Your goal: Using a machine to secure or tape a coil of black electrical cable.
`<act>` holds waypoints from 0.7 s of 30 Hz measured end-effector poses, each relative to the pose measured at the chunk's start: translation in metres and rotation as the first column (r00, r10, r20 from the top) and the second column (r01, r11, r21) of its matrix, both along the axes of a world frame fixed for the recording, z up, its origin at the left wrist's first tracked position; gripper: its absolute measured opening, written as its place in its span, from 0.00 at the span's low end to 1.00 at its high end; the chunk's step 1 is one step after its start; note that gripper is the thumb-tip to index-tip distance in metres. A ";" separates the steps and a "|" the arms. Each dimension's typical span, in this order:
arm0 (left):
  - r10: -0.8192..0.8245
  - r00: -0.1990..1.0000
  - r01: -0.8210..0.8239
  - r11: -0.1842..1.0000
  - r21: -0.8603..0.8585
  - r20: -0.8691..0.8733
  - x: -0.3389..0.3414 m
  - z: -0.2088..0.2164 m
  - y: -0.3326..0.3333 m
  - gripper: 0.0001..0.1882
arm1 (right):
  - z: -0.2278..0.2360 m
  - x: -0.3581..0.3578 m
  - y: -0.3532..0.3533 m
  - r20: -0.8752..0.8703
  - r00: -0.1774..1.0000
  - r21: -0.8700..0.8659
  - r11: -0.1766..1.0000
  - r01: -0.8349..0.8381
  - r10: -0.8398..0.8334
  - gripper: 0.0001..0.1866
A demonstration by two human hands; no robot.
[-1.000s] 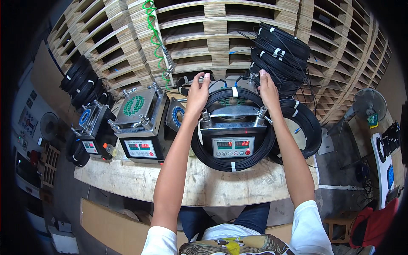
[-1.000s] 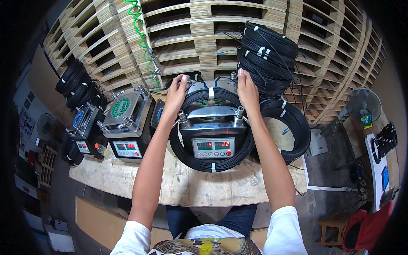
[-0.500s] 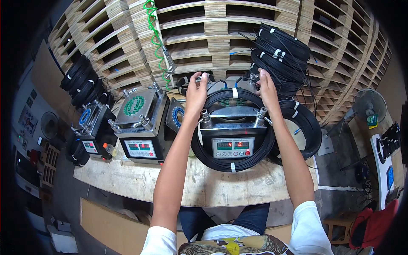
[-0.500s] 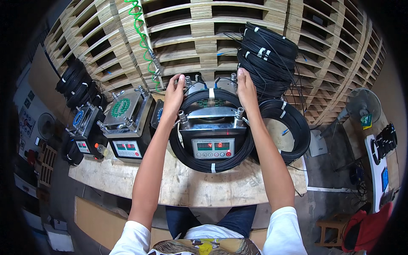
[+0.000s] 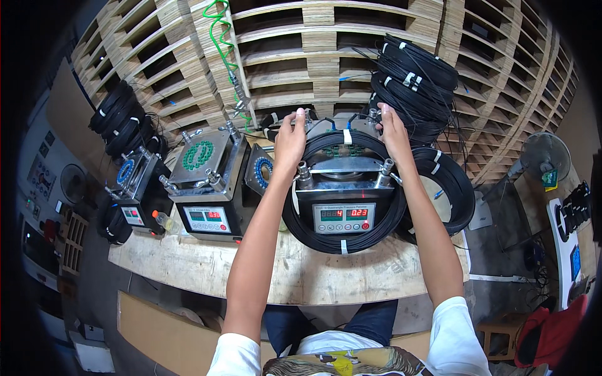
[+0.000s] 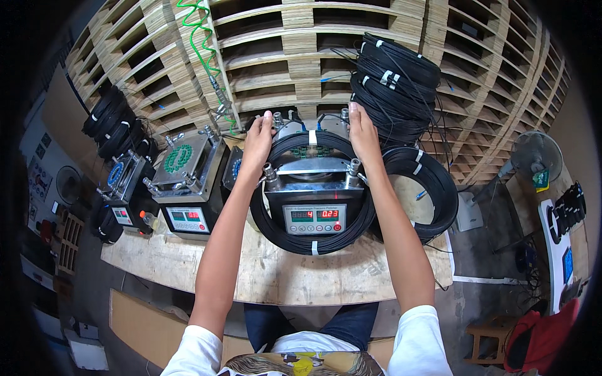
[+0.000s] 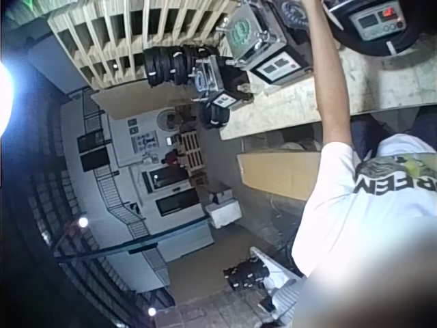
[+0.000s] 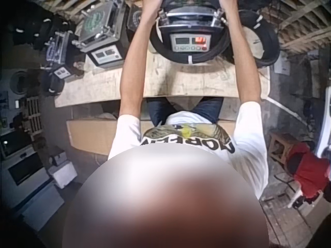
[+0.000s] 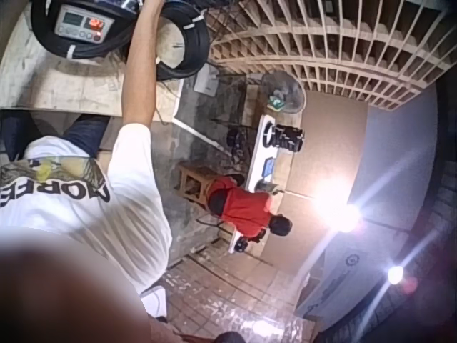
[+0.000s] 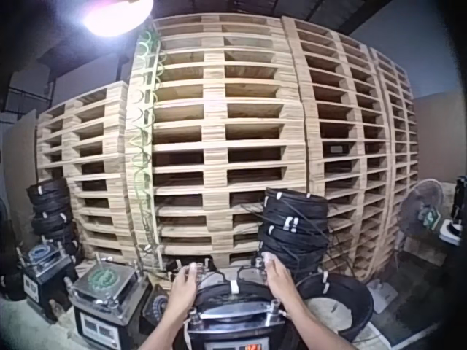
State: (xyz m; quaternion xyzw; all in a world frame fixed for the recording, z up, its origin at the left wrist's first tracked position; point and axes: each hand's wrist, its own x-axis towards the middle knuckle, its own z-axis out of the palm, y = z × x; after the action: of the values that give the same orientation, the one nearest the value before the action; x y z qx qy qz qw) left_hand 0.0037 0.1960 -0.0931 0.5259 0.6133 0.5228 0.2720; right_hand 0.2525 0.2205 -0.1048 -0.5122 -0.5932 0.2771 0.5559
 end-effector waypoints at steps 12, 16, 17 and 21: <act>-0.132 0.985 0.118 0.985 0.128 0.108 0.002 0.003 -0.003 0.37 | 0.015 -0.001 -0.013 -0.103 0.992 -0.182 0.982 0.050 -0.069 0.35; -0.146 0.984 0.138 0.987 0.076 0.099 0.006 0.004 0.002 0.40 | -0.004 0.013 0.006 0.052 0.981 -0.002 0.982 0.188 -0.187 0.35; -0.132 0.987 0.128 0.991 0.047 0.090 0.006 0.003 0.002 0.42 | -0.005 0.013 0.007 0.049 0.984 0.019 0.986 0.168 -0.169 0.36; -0.067 0.990 0.067 0.998 0.009 0.124 0.002 -0.001 0.004 0.39 | 0.010 0.003 -0.010 -0.032 0.998 -0.079 0.996 0.051 -0.054 0.38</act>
State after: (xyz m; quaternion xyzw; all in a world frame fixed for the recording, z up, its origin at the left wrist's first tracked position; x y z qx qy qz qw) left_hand 0.0053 0.1996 -0.0943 0.5135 0.5759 0.5466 0.3256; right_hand 0.2559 0.2108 -0.0951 -0.5440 -0.5586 0.2941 0.5528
